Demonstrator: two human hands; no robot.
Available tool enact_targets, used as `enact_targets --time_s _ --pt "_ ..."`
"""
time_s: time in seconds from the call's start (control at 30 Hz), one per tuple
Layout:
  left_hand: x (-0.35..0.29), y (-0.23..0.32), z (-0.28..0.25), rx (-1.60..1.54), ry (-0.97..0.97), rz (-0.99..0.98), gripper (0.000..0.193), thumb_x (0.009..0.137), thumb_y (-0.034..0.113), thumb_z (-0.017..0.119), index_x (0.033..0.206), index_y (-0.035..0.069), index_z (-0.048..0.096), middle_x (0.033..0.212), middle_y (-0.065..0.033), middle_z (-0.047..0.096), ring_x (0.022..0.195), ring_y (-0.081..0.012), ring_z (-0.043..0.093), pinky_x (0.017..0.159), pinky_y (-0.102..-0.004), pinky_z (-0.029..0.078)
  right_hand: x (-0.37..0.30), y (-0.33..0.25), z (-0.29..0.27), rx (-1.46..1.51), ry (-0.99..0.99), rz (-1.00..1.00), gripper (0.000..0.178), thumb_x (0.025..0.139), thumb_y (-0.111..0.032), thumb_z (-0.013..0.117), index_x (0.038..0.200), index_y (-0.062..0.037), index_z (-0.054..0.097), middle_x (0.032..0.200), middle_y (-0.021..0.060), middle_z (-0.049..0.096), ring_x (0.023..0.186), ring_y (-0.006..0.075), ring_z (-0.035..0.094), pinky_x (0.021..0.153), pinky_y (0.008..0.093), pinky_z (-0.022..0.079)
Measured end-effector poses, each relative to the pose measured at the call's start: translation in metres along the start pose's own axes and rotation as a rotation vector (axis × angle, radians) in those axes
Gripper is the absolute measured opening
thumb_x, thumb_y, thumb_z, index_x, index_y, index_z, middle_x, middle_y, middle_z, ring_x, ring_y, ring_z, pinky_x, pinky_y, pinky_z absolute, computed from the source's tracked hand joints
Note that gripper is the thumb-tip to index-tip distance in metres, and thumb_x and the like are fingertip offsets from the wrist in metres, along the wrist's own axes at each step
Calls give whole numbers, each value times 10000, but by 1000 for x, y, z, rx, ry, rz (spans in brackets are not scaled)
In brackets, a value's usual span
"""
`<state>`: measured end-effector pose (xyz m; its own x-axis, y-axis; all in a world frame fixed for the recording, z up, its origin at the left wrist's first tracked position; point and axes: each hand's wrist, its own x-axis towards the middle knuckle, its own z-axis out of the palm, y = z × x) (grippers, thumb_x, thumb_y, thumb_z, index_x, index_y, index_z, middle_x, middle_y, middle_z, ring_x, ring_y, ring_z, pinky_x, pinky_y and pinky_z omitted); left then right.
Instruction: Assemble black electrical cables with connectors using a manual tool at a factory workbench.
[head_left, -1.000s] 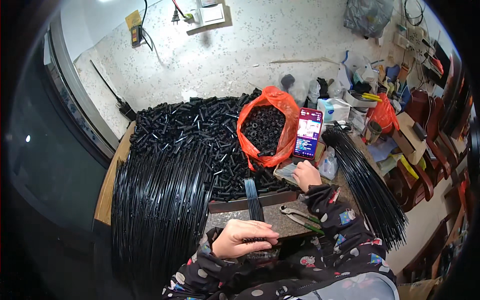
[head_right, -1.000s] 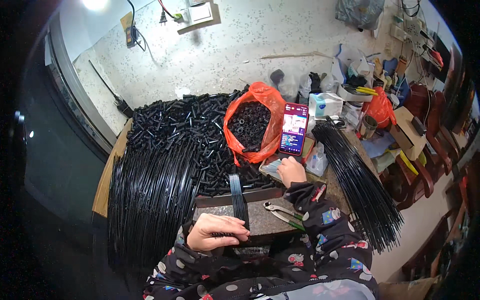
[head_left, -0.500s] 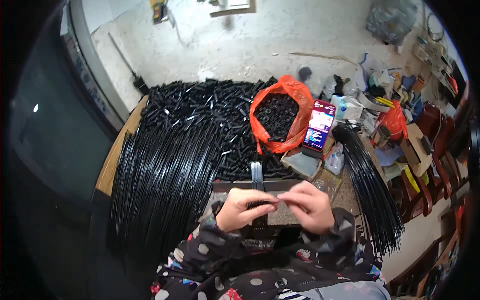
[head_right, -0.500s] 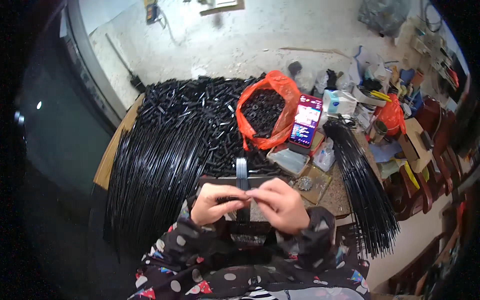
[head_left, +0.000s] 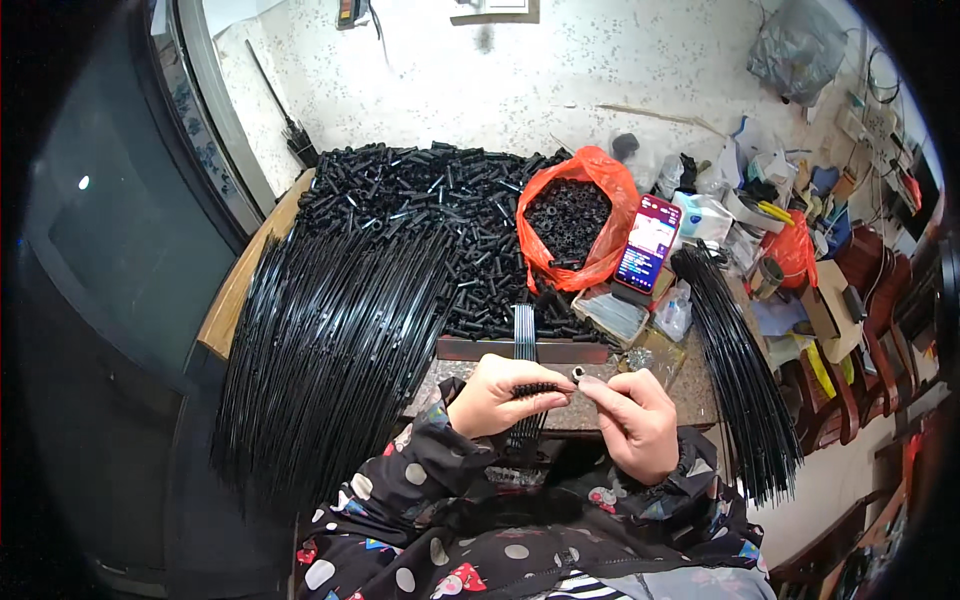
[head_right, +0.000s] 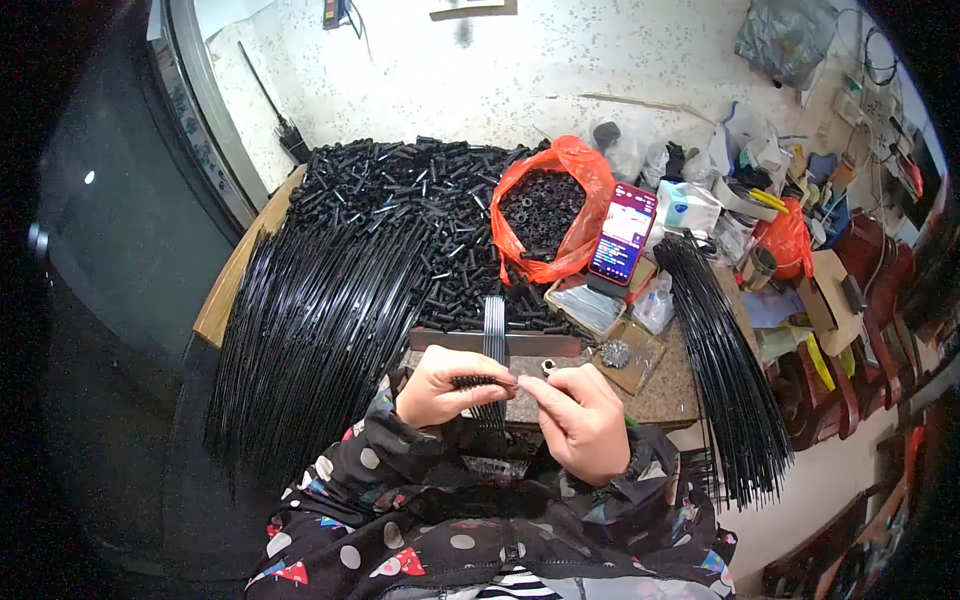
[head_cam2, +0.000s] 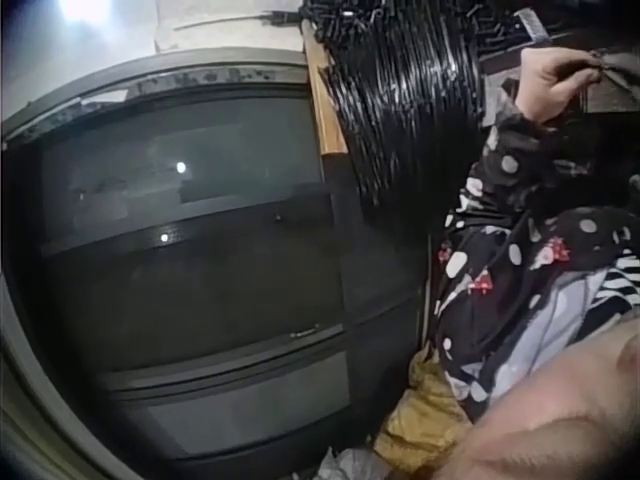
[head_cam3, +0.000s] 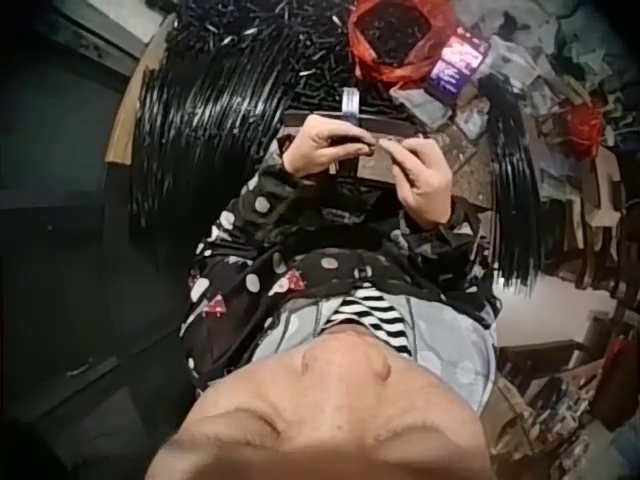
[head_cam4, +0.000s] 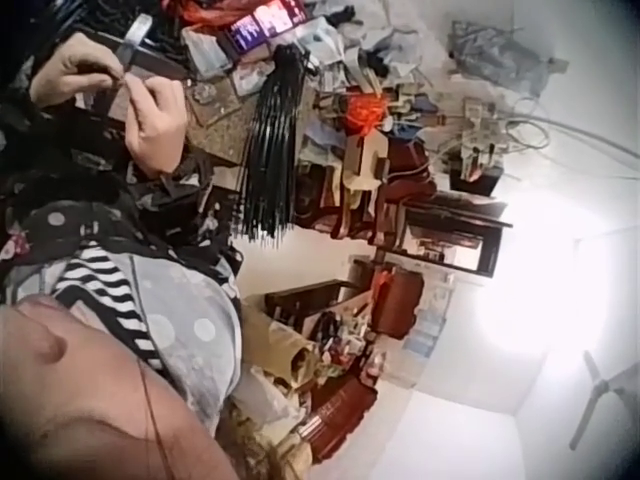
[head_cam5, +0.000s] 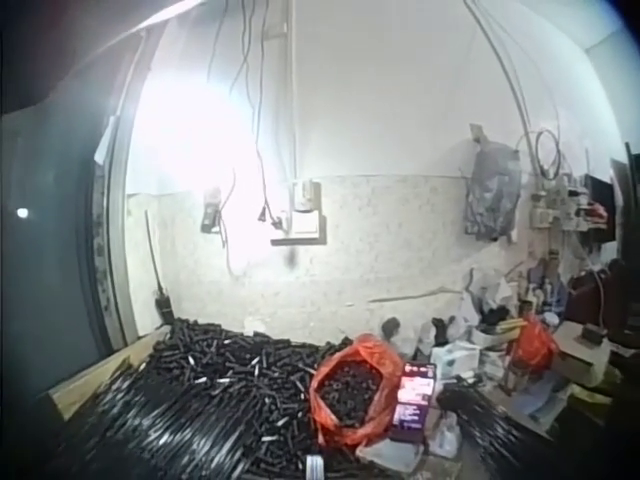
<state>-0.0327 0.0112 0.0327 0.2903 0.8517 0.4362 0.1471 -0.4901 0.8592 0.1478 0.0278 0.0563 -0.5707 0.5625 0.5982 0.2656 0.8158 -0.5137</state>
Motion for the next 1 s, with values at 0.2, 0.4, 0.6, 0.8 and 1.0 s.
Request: enact_targets --time_s 0.2,0.4,0.6,0.8,1.0 --pt "8 -5 0 85 -44 23 132 657 0 531 787 -21 526 727 -104 548 661 -164 537 594 -229 416 2 14 0 38 29 -39 305 545 37 517 843 -24 533 685 76 456 614 210 443 538 277 375" --pt "13 -5 -3 134 -57 3 153 615 8 566 763 -16 536 719 -116 550 700 -208 535 641 -269 410 9 23 -3 160 -18 -19 285 560 45 509 831 -34 546 693 63 472 609 199 455 543 261 376" --pt "25 -10 -2 151 -94 53 188 578 16 602 752 -14 540 696 -121 548 692 -232 538 649 -293 418 13 39 -3 155 -33 -99 331 531 37 517 853 -34 539 701 55 471 603 195 449 536 260 370" --pt "28 -14 -3 122 -100 52 197 562 21 611 742 -23 543 695 -130 547 689 -248 538 646 -313 423 17 45 -5 163 -68 -160 357 515 10 532 870 -27 535 707 50 465 581 187 438 514 258 364" --pt "12 -9 -8 208 -117 21 223 575 42 605 783 4 536 749 -135 539 720 -261 529 646 -309 421 21 38 1 133 -94 -253 371 493 11 526 863 -18 536 702 53 457 571 192 435 506 265 365"
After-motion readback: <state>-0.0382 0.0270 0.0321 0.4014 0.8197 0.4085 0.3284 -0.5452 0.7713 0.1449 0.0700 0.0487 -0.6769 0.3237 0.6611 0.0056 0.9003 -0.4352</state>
